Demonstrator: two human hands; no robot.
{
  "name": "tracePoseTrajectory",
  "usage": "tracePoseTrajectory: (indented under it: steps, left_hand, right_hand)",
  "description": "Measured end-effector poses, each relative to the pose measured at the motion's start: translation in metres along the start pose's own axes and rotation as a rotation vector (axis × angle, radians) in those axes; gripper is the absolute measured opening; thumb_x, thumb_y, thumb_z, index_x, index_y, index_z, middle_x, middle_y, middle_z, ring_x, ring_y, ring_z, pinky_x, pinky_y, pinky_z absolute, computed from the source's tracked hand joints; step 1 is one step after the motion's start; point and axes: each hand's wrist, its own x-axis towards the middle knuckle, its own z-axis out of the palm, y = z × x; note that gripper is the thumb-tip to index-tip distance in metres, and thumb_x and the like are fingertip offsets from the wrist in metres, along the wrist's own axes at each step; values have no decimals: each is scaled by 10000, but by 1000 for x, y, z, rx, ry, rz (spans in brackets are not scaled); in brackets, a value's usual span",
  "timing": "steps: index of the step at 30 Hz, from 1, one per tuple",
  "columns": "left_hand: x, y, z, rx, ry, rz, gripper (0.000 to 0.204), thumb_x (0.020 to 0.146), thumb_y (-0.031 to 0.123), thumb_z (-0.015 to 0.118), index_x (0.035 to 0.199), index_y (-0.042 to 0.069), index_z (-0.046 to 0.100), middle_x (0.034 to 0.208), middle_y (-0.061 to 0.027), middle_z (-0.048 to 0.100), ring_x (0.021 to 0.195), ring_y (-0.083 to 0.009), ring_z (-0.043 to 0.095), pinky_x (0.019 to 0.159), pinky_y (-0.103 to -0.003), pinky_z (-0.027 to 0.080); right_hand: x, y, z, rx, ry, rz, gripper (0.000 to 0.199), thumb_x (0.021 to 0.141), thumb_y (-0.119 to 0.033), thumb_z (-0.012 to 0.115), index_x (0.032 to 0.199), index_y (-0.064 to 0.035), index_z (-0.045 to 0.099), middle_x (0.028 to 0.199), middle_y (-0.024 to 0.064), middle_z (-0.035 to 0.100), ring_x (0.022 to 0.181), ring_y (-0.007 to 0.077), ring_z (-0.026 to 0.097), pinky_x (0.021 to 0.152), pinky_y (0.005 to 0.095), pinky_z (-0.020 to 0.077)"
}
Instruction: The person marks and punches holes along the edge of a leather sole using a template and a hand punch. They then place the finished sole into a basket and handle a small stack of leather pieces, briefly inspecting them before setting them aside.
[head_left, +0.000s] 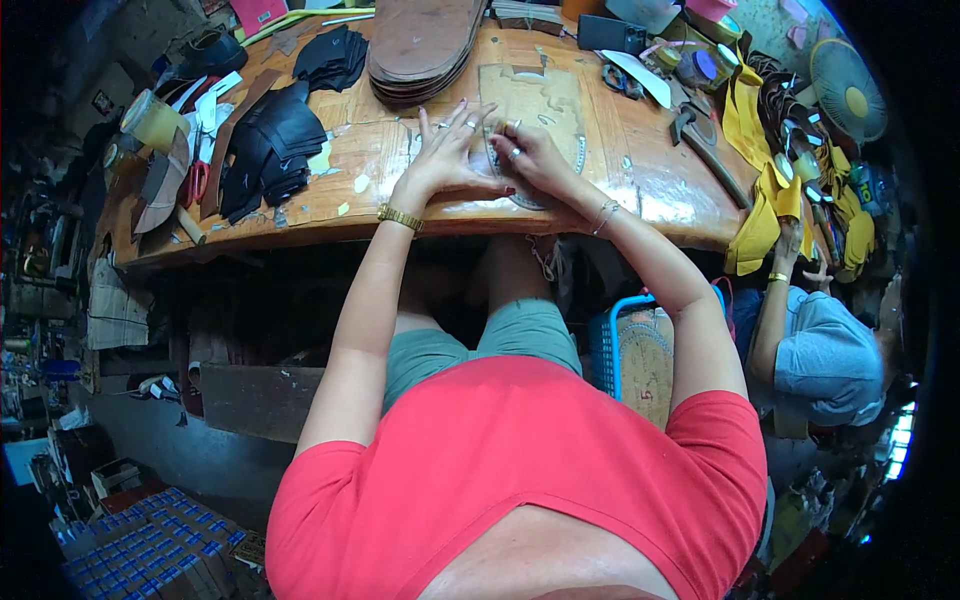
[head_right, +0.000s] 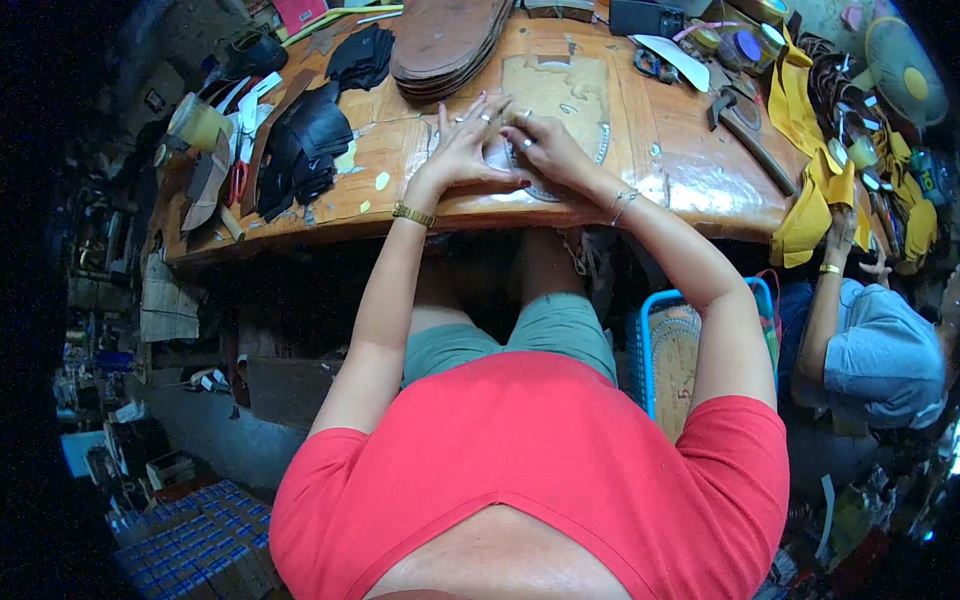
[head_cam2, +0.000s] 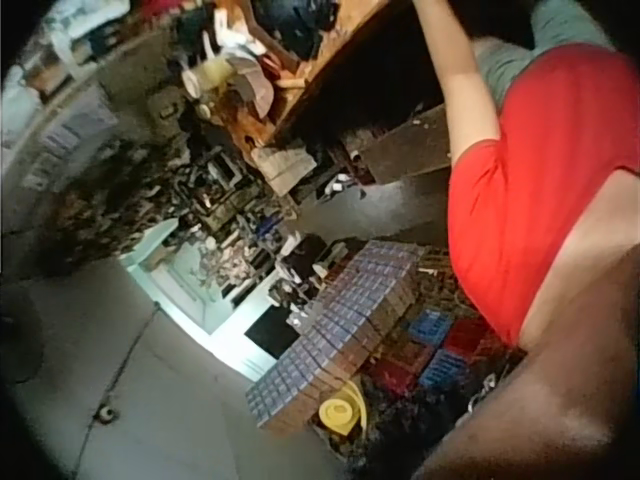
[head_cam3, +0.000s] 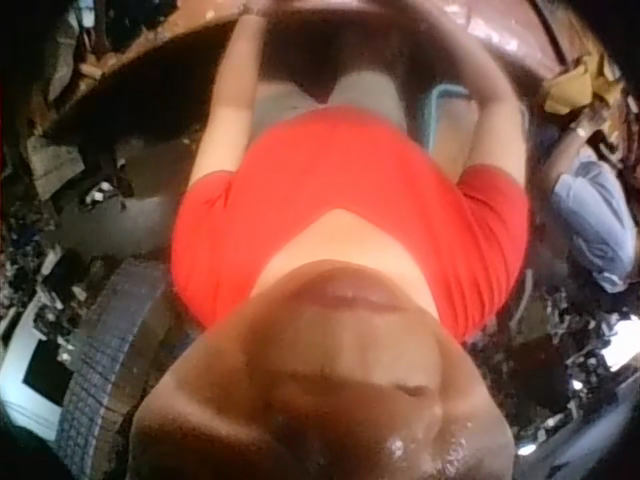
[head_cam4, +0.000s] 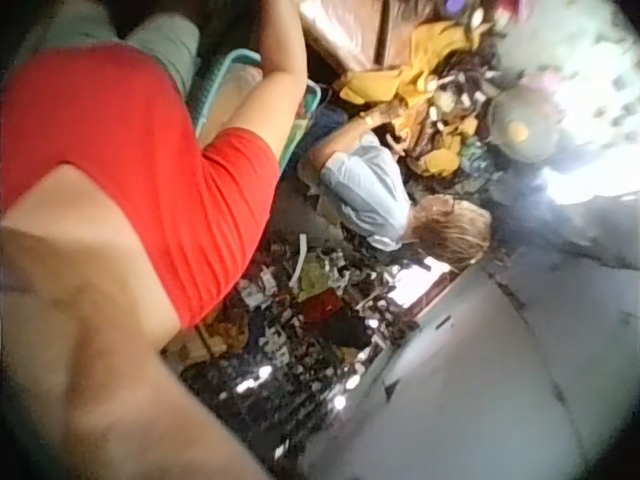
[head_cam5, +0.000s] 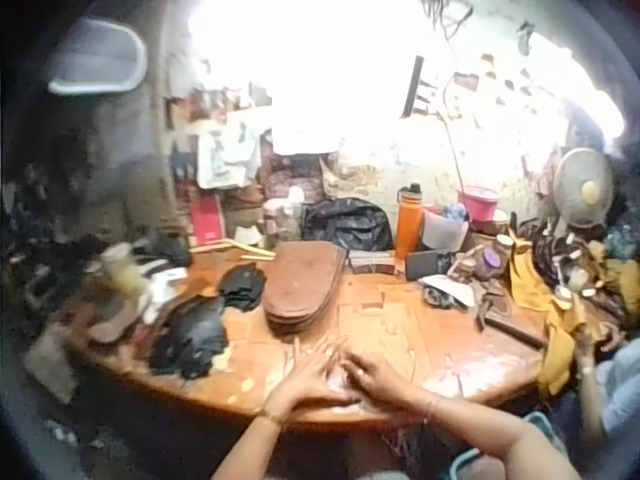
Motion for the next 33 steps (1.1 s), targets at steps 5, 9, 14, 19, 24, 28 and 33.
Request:
tracePoseTrajectory:
  steps: [5, 9, 14, 19, 24, 28, 33]
  left_hand:
    - [3, 5, -1, -40, 23, -11, 1268, 465, 690, 773, 1491, 174, 236, 1517, -112, 312, 1431, -329, 205, 1056, -711, -25]
    - [0, 4, -3, -49, 33, -12, 1282, 471, 679, 779, 1500, 174, 205, 1515, -133, 309, 1431, -327, 206, 1060, -705, -30]
    - [1, 4, 0, -76, 38, -7, 1343, 443, 745, 750, 1509, 172, 170, 1499, -153, 327, 1435, -315, 196, 1062, -692, -67]
    - [-1, 0, 0, -94, 40, -2, 1347, 446, 743, 750, 1513, 174, 156, 1504, -165, 315, 1435, -318, 196, 1061, -692, -70]
    - [0, 0, 1, -75, 49, -4, 1356, 444, 738, 754, 1514, 170, 144, 1504, -170, 313, 1428, -323, 215, 1063, -694, -63]
    - [2, 3, -1, -60, 30, -12, 1370, 438, 741, 752, 1514, 159, 135, 1490, -194, 328, 1424, -328, 226, 1063, -694, -62]
    - [1, 4, 0, -61, 42, -9, 1371, 437, 746, 748, 1513, 150, 142, 1485, -198, 335, 1423, -326, 229, 1064, -694, -61]
  right_hand:
    - [1, 16, 4, 107, 64, 132, 180, 948, -138, 549, 907, 31, 595, 692, 151, 589, 608, 188, 563, 582, 337, 449]
    - [2, 3, 2, -129, 32, -116, 215, 953, -163, 547, 890, 40, 586, 674, 127, 599, 635, 175, 595, 606, 352, 471]
    - [7, 7, -2, 276, 49, 314, 211, 960, -172, 556, 916, 34, 568, 705, 94, 599, 586, 196, 574, 572, 340, 465]
    - [4, 4, 5, -141, -9, -199, 150, 934, -120, 558, 934, 28, 580, 783, 237, 595, 711, 400, 581, 626, 404, 447]
    - [8, 6, 2, -99, 12, -208, 190, 950, -156, 556, 910, 25, 598, 739, 182, 620, 658, 305, 603, 597, 364, 449]
    - [11, 12, -4, 220, -1, 187, 255, 977, -203, 522, 875, 23, 579, 701, 63, 614, 643, 145, 604, 578, 284, 473]
    - [13, 18, -7, 466, 21, 274, 254, 985, -222, 512, 886, 4, 571, 691, 42, 591, 608, 119, 581, 536, 228, 468]
